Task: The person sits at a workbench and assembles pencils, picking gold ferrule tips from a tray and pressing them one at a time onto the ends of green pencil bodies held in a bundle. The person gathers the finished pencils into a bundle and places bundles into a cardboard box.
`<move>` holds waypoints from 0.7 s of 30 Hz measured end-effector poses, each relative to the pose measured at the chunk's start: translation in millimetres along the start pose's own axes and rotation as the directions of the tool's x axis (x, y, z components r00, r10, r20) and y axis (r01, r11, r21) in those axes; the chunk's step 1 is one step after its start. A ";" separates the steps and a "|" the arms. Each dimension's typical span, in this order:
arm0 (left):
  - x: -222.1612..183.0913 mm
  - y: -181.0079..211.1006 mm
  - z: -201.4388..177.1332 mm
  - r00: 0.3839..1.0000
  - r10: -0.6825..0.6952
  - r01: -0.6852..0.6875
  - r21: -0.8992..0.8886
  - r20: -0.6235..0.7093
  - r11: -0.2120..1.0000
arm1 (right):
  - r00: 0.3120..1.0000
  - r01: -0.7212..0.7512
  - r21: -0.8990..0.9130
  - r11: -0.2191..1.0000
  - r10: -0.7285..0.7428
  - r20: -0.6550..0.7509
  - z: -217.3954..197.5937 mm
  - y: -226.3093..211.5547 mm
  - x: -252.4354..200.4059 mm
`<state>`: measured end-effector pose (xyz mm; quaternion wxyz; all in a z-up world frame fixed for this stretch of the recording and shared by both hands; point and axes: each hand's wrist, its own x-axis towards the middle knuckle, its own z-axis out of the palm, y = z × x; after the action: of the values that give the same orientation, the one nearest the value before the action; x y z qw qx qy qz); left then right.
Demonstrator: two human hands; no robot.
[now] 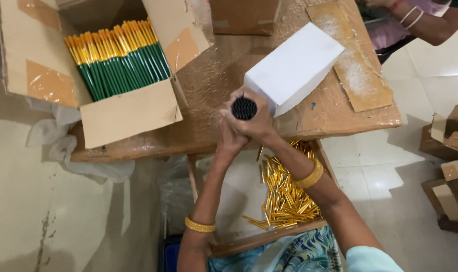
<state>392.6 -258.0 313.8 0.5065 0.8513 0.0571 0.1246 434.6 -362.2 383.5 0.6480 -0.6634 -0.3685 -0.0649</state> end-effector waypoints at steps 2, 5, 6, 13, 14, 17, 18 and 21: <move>-33.3 44.8 -26.3 0.982 0.103 -0.114 -0.067 -0.156 0.991 | 1.000 -0.017 0.027 0.999 0.018 -0.014 -0.3 -10.5 8.5; -90.4 60.7 -40.8 0.902 0.228 -0.281 -0.098 -0.366 0.955 | 0.997 -0.001 0.112 0.994 0.009 -0.076 1.9 -18.9 20.4; -112.5 57.0 -42.8 0.875 0.259 -0.318 -0.084 -0.408 0.944 | 0.991 0.027 0.171 0.985 -0.004 -0.134 4.9 -21.2 22.5; -149.0 169.9 -83.9 0.648 0.730 -0.329 -0.786 0.215 0.523 | 0.996 -0.084 0.110 0.990 0.088 -0.028 11.4 6.6 7.7; -155.3 168.6 -69.8 0.584 0.787 -0.174 -0.916 0.199 0.361 | 0.991 -0.096 0.137 0.986 0.108 -0.081 0.5 3.3 1.5; -153.2 166.0 -56.0 0.496 0.851 0.041 -0.984 0.170 0.172 | 0.992 0.097 -0.055 0.994 -0.101 -0.070 -40.6 -40.7 -3.1; -144.9 165.7 -54.1 0.428 0.887 0.083 -0.985 0.172 0.152 | 0.940 0.333 -0.281 0.900 -0.340 0.026 -62.8 -62.1 0.7; -117.6 170.1 -86.6 0.577 0.794 -0.237 -0.891 0.192 0.388 | 0.979 -0.008 0.749 0.662 0.160 -0.130 -146.2 -33.6 -20.0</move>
<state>251.1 -292.5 484.3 0.7419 0.4915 -0.4555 0.0216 458.2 -506.8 421.7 0.8957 -0.3481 -0.2699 0.0601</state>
